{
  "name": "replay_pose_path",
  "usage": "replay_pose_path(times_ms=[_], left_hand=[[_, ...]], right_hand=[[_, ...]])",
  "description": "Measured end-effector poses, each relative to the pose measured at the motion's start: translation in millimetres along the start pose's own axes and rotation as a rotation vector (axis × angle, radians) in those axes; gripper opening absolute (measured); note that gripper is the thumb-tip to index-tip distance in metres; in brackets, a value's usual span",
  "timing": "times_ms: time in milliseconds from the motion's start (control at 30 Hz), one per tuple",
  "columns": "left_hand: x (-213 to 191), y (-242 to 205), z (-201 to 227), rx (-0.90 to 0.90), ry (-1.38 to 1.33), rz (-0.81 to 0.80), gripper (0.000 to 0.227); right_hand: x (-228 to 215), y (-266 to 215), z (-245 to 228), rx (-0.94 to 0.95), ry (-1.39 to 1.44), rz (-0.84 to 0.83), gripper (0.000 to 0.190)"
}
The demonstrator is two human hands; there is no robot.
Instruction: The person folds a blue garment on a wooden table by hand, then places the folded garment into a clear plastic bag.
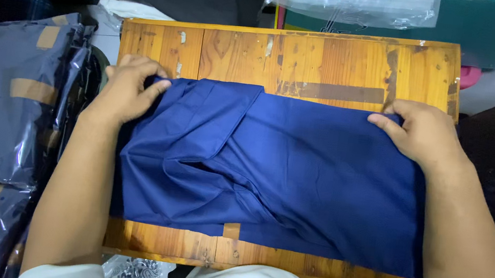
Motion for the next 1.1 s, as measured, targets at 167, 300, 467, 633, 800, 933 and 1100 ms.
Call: replay_pose_path(times_ms=[167,300,467,633,800,933,1100], left_hand=[[-4,-1,1,-0.055,0.083,0.053,0.020],[-12,-21,15,-0.111,0.204,0.216,0.066],[-9,-59,10,-0.296,0.098,0.334,0.066],[13,-66,-15,-0.473,0.011,0.268,0.052],[35,-42,-42,-0.701,-0.165,0.204,0.046],[25,-48,-31,-0.690,-0.199,0.200,0.031],[25,-50,-29,-0.686,-0.089,0.121,0.051]], right_hand=[[8,5,11,0.014,-0.228,0.108,0.053],[9,7,11,-0.085,-0.425,0.198,0.057],[18,6,20,-0.092,-0.546,0.291,0.057],[19,-11,-69,-0.473,-0.266,0.437,0.024],[61,-37,-159,-0.640,-0.041,0.279,0.030],[79,-37,-175,-0.645,-0.027,0.259,0.040],[83,-43,-194,-0.516,-0.057,-0.027,0.062]])
Point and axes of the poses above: each hand's wrist, its own y-axis towards the middle knuckle, its own x-axis out of the palm, z = x × y, the point moved 3 cm from there along y, towards the middle knuckle, and after that the axes turned 9 degrees about y, right-handed, at the moved point
